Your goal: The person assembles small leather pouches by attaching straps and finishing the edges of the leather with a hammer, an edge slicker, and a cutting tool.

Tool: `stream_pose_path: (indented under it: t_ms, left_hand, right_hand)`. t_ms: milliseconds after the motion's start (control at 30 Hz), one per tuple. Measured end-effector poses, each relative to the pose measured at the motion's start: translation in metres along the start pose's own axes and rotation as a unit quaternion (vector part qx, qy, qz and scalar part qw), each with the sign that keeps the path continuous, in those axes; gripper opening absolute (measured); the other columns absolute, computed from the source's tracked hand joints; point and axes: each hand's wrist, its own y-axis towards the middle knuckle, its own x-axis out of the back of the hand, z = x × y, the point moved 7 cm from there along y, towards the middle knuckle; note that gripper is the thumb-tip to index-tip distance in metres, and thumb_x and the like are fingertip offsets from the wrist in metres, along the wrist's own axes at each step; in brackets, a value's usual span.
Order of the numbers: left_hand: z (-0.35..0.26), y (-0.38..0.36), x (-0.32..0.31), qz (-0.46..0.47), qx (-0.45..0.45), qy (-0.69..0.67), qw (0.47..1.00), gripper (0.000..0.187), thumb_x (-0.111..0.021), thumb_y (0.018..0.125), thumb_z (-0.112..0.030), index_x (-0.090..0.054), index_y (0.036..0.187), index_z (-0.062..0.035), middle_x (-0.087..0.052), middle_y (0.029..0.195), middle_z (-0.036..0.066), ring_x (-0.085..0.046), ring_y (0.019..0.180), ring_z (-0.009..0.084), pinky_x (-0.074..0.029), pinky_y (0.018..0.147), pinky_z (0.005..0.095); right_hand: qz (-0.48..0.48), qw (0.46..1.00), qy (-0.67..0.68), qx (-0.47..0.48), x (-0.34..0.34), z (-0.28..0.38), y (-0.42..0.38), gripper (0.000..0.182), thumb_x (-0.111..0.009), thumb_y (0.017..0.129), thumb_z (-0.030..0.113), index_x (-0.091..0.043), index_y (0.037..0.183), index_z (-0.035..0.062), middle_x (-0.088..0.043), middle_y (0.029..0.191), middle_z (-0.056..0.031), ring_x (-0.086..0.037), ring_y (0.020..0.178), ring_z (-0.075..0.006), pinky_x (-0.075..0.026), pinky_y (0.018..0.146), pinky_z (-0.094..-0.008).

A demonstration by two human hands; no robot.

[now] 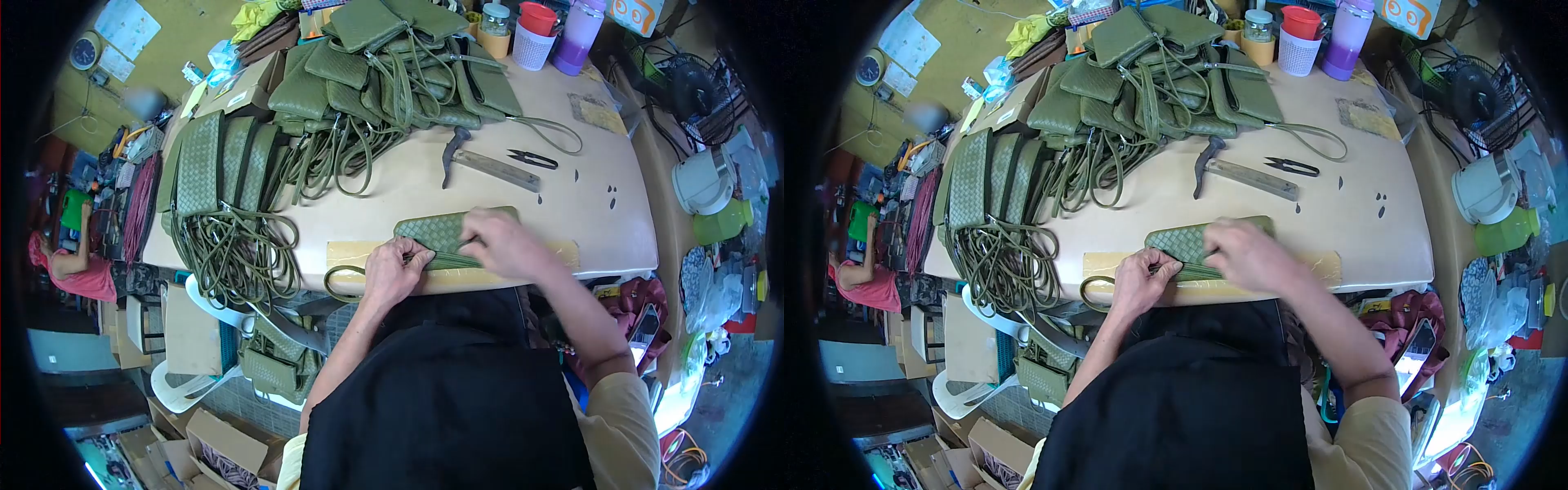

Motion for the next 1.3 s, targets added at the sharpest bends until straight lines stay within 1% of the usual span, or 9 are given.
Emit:
stream_pose_path:
  t_ms: [233, 333, 467, 767, 833, 867, 1067, 1200, 1300]
  left_hand:
    - [0.005, 0.001, 0.0, 0.08, 0.061, -0.037, 0.994, 0.017, -0.075, 0.079, -0.02, -0.072, 0.087, -0.0045, -0.068, 0.083, 0.012, -0.063, 0.074, 0.0253, -0.049, 0.07, 0.0357]
    - [-0.06, -0.027, 0.024, -0.156, -0.17, 0.228, 0.946, 0.029, -0.076, 0.073, -0.011, -0.07, 0.102, -0.0111, -0.061, 0.098, 0.009, -0.059, 0.09, 0.0287, -0.047, 0.077, 0.0354]
    - [-0.049, -0.051, -0.028, -0.093, -0.322, 0.116, 0.935, 0.04, -0.074, 0.074, -0.007, -0.065, 0.112, -0.0062, -0.061, 0.104, 0.009, -0.06, 0.093, 0.0276, -0.048, 0.082, 0.0367]
    - [-0.036, -0.061, -0.04, -0.034, -0.262, 0.183, 0.947, 0.057, -0.072, 0.08, -0.021, -0.054, 0.134, -0.0146, -0.052, 0.12, 0.011, -0.05, 0.112, 0.0301, -0.041, 0.097, 0.0412]
    - [-0.03, -0.056, -0.028, -0.05, -0.247, 0.179, 0.951, 0.06, -0.073, 0.079, -0.027, -0.054, 0.134, -0.0158, -0.05, 0.122, 0.012, -0.047, 0.115, 0.0324, -0.038, 0.1, 0.0449]
    - [-0.024, -0.053, -0.023, -0.059, -0.246, 0.181, 0.95, 0.062, -0.075, 0.077, -0.029, -0.053, 0.134, -0.017, -0.049, 0.124, 0.013, -0.047, 0.116, 0.0343, -0.038, 0.1, 0.0469]
    - [-0.03, -0.05, -0.019, -0.014, -0.232, 0.198, 0.952, 0.068, -0.073, 0.078, -0.038, -0.048, 0.139, -0.0193, -0.041, 0.139, 0.014, -0.041, 0.124, 0.0369, -0.036, 0.102, 0.0515]
    - [-0.033, -0.048, -0.023, 0.01, -0.214, 0.223, 0.951, 0.074, -0.072, 0.077, -0.041, -0.044, 0.142, -0.021, -0.037, 0.144, 0.014, -0.038, 0.128, 0.0359, -0.033, 0.104, 0.0536]
    - [-0.035, -0.046, -0.026, 0.012, -0.197, 0.24, 0.951, 0.076, -0.072, 0.077, -0.041, -0.042, 0.144, -0.0206, -0.035, 0.144, 0.015, -0.037, 0.129, 0.0359, -0.031, 0.105, 0.0542]
  right_hand:
    - [0.039, 0.998, 0.04, -0.028, -0.012, -0.008, -0.008, 0.02, -0.071, 0.077, 0.002, -0.052, 0.082, -0.0009, -0.056, 0.082, -0.0151, -0.058, 0.08, -0.0359, -0.045, 0.071, -0.0423]
    - [0.031, 0.998, 0.044, -0.039, -0.013, -0.014, -0.004, 0.019, -0.069, 0.076, 0.0, -0.05, 0.082, -0.0009, -0.054, 0.08, -0.016, -0.057, 0.081, -0.0373, -0.045, 0.073, -0.044]
    - [0.019, 0.999, 0.04, -0.023, -0.015, -0.021, -0.003, 0.022, -0.072, 0.076, 0.004, -0.051, 0.081, -0.0009, -0.056, 0.08, -0.0153, -0.057, 0.078, -0.0355, -0.043, 0.069, -0.0426]
    - [0.018, 0.999, -0.029, -0.006, 0.026, -0.049, -0.02, 0.02, -0.071, 0.078, 0.002, -0.052, 0.082, -0.0016, -0.058, 0.08, -0.0124, -0.057, 0.073, -0.0261, -0.046, 0.068, -0.0362]
    - [-0.008, 0.98, 0.146, -0.137, 0.033, -0.07, -0.026, 0.016, -0.07, 0.081, 0.005, -0.056, 0.083, -0.001, -0.059, 0.08, -0.0117, -0.058, 0.073, -0.0232, -0.046, 0.069, -0.0357]
    - [-0.022, 0.968, 0.206, -0.144, 0.025, -0.083, -0.025, 0.015, -0.069, 0.086, 0.008, -0.058, 0.089, -0.0014, -0.058, 0.078, -0.0061, -0.056, 0.072, -0.0134, -0.046, 0.068, -0.0296]
    - [-0.052, 0.919, 0.348, -0.178, 0.01, -0.089, -0.019, 0.012, -0.061, 0.093, 0.009, -0.054, 0.093, -0.0003, -0.057, 0.086, -0.0024, -0.055, 0.077, -0.0077, -0.047, 0.07, -0.024]
    - [-0.074, 0.916, 0.356, -0.172, 0.022, -0.061, -0.025, 0.011, -0.064, 0.09, 0.009, -0.055, 0.09, 0.0013, -0.058, 0.087, -0.003, -0.058, 0.08, -0.0122, -0.048, 0.073, -0.0279]
    - [0.017, 0.989, 0.137, 0.045, 0.021, -0.001, -0.035, 0.013, -0.067, 0.085, 0.009, -0.057, 0.088, 0.0019, -0.059, 0.088, -0.0073, -0.061, 0.083, -0.0228, -0.048, 0.076, -0.0352]
